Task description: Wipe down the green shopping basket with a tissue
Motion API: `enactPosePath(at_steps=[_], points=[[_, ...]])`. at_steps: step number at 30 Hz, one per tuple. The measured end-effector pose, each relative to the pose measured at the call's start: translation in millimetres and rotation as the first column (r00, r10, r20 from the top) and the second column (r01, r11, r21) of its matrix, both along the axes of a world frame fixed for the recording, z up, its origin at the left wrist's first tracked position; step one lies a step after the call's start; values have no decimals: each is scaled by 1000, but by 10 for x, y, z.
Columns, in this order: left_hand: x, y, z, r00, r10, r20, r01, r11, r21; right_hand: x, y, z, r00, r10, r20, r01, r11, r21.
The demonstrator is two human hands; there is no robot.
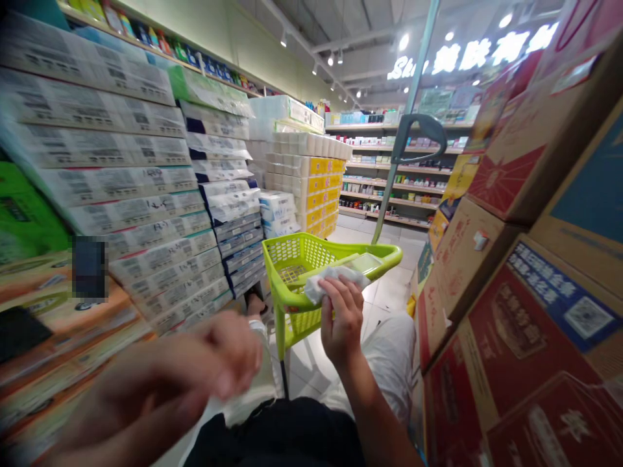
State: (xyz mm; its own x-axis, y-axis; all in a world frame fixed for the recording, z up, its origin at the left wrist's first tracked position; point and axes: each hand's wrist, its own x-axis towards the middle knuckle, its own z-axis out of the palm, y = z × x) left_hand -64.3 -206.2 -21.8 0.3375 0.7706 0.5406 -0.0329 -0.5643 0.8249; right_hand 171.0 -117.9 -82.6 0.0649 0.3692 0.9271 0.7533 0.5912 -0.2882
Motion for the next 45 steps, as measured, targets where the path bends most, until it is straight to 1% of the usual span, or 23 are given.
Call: enactPosePath(at_steps=[2,3,5,6,8,10,12,16,18,21,23,26,28,30,32,34,35,36,38,40,41,43,45], points=[[285,270,189,986,131,-107,-130,991,13,-112,-29,14,994,53,97,-51,998,-22],[400,394,231,967,201,-156,-196,979,50,-145,-39,30,984,85,155,-79,996,-45],[544,588,202,909,341,-239,-301,935,189,-130,-34,65,968,120,221,-104,991,-83],[575,653,145,882,379,-281,-316,917,244,-87,-19,80,970,112,216,-94,991,-90],[583,722,0,842,406,-354,-307,902,304,18,20,100,988,55,141,-44,996,-82],[573,736,-120,828,399,-393,-282,904,322,68,40,112,998,1,70,5,997,-79],[581,727,-183,830,394,-396,-271,904,332,15,22,129,996,14,82,-7,996,-93],[620,707,-208,820,436,-371,-299,879,372,-226,-62,191,959,169,226,-134,977,-164],[626,699,-208,814,459,-355,-305,859,412,-280,-79,218,943,222,246,-178,965,-192],[644,700,-187,829,452,-329,-260,832,489,-261,-76,223,944,261,204,-220,954,-201],[685,725,-158,830,438,-344,-212,820,532,-227,-74,207,944,295,150,-264,945,-196],[767,799,-129,778,468,-419,-177,803,569,-145,-57,180,942,331,49,-319,934,-162],[797,854,-136,723,497,-479,-162,797,582,-29,-8,174,965,259,-41,-262,961,-87],[776,905,-163,690,507,-516,-147,797,586,152,86,177,983,112,-145,-115,993,-16],[699,966,-202,694,500,-517,-138,798,587,374,211,183,975,-51,-218,47,999,-25],[585,1049,-245,718,480,-504,-130,804,581,581,336,179,965,-169,-203,149,983,-107],[525,1100,-266,728,471,-498,-133,809,572,661,388,171,967,-194,-163,168,973,-157],[470,1152,-286,737,474,-481,-164,817,553,717,430,158,974,-199,-111,174,964,-202],[387,1244,-319,746,507,-431,-272,823,498,754,482,128,984,-180,-5,173,951,-256],[351,1287,-335,730,562,-388,-372,804,464,706,505,102,982,-175,65,186,947,-263],[348,1283,-336,718,585,-377,-393,788,473,660,511,97,980,-183,82,199,945,-260],[364,1229,-330,700,609,-373,-367,755,543,545,520,110,974,-204,99,223,940,-257],[392,1147,-320,694,614,-375,-298,720,627,414,523,151,971,-211,110,233,940,-250]])
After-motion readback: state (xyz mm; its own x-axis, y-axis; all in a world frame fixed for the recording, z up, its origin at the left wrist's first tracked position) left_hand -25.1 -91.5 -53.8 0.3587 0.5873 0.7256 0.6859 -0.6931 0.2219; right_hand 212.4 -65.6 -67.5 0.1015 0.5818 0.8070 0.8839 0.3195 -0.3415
